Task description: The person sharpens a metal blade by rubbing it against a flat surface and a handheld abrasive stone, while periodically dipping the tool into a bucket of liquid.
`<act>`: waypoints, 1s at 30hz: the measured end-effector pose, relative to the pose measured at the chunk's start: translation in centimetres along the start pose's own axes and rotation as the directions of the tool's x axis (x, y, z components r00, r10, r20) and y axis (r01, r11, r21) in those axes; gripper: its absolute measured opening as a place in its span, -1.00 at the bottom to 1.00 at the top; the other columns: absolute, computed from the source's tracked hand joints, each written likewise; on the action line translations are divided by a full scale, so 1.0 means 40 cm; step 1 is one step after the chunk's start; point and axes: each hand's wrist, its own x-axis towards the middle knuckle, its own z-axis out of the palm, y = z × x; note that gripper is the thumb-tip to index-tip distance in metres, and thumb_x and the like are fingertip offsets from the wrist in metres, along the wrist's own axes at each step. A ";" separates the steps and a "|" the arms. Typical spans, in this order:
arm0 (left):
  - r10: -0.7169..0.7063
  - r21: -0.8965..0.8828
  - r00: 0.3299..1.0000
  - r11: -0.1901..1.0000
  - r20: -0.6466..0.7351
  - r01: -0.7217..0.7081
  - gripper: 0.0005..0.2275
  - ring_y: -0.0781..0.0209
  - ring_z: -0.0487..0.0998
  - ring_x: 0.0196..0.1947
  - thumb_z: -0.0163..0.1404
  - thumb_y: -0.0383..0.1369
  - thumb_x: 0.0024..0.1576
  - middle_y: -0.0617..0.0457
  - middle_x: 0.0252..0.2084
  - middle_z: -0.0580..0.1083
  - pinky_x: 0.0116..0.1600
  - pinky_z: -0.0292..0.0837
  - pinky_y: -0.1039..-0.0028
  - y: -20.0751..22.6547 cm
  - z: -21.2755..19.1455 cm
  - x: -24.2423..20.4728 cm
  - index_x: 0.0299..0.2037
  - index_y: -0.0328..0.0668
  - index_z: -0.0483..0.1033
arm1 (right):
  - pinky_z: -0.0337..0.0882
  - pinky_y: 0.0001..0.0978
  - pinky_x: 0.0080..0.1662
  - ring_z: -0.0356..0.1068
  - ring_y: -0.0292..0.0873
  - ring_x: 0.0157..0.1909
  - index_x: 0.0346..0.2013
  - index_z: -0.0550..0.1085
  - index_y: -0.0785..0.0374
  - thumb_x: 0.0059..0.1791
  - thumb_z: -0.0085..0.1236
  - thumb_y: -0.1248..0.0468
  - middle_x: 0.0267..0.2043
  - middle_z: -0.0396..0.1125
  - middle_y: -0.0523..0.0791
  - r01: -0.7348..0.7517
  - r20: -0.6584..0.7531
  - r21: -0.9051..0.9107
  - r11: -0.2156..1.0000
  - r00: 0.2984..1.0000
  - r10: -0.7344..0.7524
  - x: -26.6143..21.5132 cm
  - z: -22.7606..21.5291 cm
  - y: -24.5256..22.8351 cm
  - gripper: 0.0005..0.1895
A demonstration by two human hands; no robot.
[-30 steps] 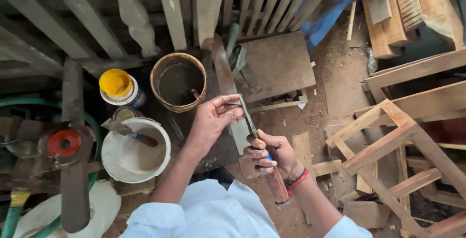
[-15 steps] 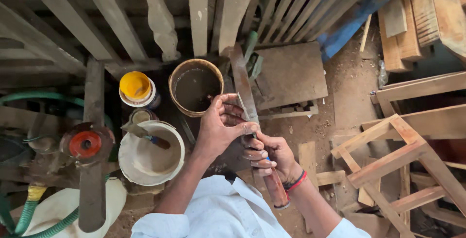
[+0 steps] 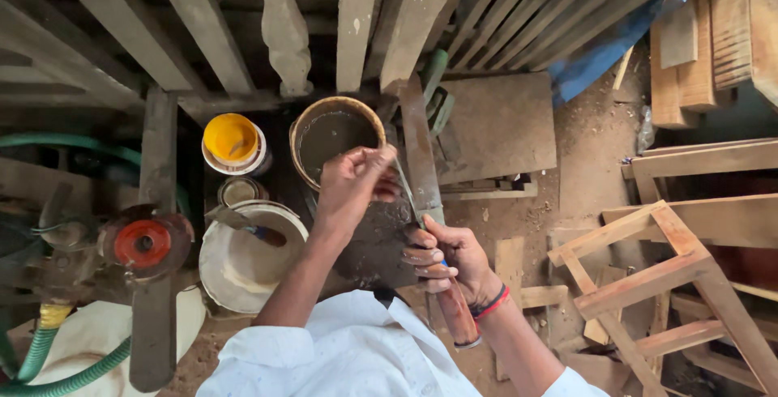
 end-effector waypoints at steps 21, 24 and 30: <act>0.315 0.721 0.938 0.683 -0.142 -0.121 -0.65 0.27 0.68 -0.12 -0.24 -0.21 0.44 0.05 -0.09 0.64 -0.01 0.59 0.45 -0.316 -0.332 0.406 0.01 -0.22 0.61 | 0.22 -0.63 -0.46 0.13 -0.43 -0.49 -0.08 0.45 0.29 0.13 -0.08 0.26 -0.47 0.16 -0.26 0.112 -0.407 -0.109 0.988 0.902 -0.147 0.215 -0.096 -0.160 -0.81; 0.259 0.535 0.962 0.802 0.088 -0.265 -0.66 0.16 0.62 0.02 -0.23 -0.21 0.43 -0.04 0.04 0.60 0.10 0.54 0.36 -0.168 -0.230 0.214 0.10 -0.23 0.57 | 0.21 -0.64 -0.46 0.13 -0.44 -0.49 -0.08 0.46 0.28 0.10 -0.05 0.29 -0.48 0.15 -0.29 0.096 -0.417 -0.115 0.989 0.899 -0.136 0.274 -0.123 -0.185 -0.82; 0.386 0.752 0.769 0.235 0.510 -0.616 -0.63 -0.10 0.42 0.31 -0.20 -0.27 0.37 -0.14 0.31 0.43 0.37 0.28 0.08 -0.060 -0.246 0.154 0.31 -0.20 0.42 | 0.21 -0.56 -0.41 0.12 -0.38 -0.47 -0.12 0.41 0.33 0.09 -0.03 0.30 -0.46 0.14 -0.27 0.000 -0.373 -0.152 0.988 0.926 -0.058 0.333 -0.112 -0.198 -0.84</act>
